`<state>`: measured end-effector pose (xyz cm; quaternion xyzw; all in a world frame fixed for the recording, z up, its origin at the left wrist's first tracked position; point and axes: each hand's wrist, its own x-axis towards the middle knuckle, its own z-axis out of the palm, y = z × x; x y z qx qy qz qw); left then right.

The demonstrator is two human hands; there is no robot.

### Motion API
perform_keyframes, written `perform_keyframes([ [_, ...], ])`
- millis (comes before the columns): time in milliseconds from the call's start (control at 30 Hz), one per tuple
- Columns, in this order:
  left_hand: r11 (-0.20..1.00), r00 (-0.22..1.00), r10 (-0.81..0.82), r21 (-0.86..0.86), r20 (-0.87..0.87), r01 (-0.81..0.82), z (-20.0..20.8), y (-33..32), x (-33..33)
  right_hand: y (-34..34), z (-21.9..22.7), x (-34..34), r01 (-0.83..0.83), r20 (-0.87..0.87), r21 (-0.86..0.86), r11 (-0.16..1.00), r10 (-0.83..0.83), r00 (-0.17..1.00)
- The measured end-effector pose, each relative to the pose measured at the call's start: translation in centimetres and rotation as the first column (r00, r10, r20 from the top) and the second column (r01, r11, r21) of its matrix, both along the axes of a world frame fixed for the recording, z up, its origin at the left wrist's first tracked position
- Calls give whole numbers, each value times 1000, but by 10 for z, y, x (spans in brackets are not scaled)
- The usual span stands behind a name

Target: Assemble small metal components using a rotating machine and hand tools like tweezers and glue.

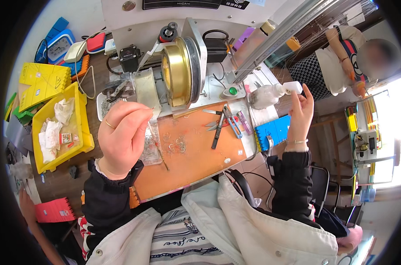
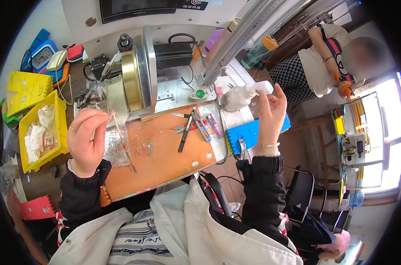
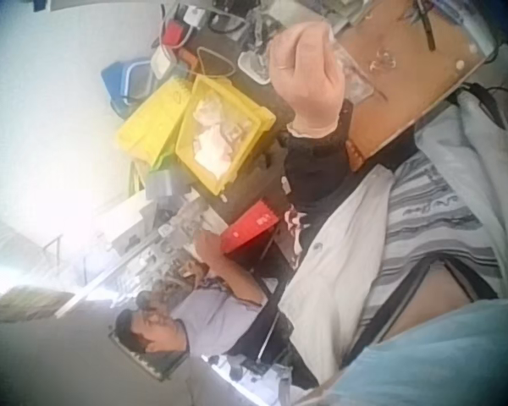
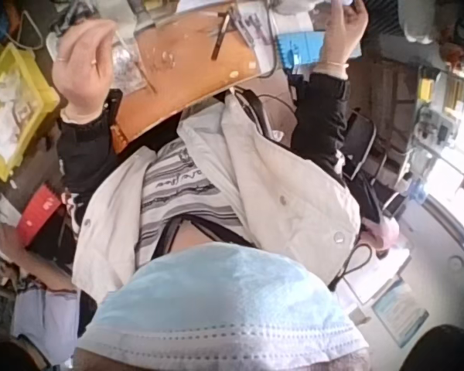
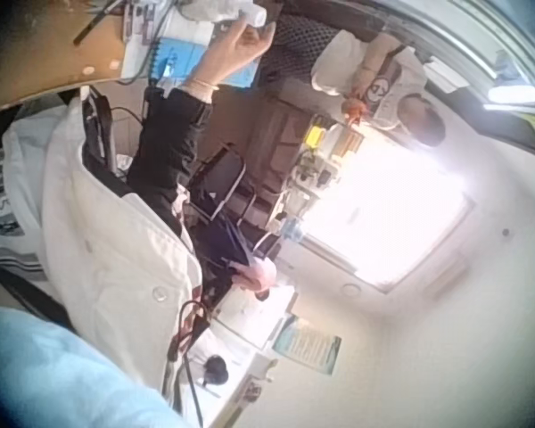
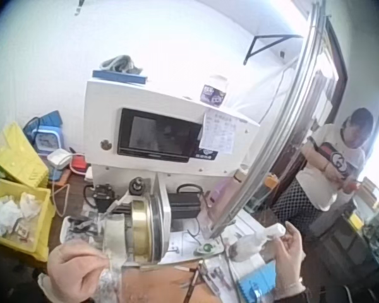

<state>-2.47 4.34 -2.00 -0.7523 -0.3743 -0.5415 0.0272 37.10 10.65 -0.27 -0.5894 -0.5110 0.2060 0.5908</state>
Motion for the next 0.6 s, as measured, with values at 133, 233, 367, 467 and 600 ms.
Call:
perform_keyframes([
  [133,999,1000,-13,-33,-7,12,-2,-2,-4,26,-12,11,-12,125,-26,1000,15,992],
  [233,998,1000,-3,-71,-4,2,-1,-7,-6,30,-12,15,56,308,112,992,-88,947],
  [367,986,993,23,-169,114,-4,3,-14,5,-22,34,7,129,-211,479,868,-29,977],
  [467,864,907,-4,-455,421,215,-18,-7,-1,-36,31,-39,-74,-269,476,876,225,937],
  [600,849,862,-56,-430,504,307,-18,-10,6,-47,-1,-115,-295,-272,455,840,447,852],
])
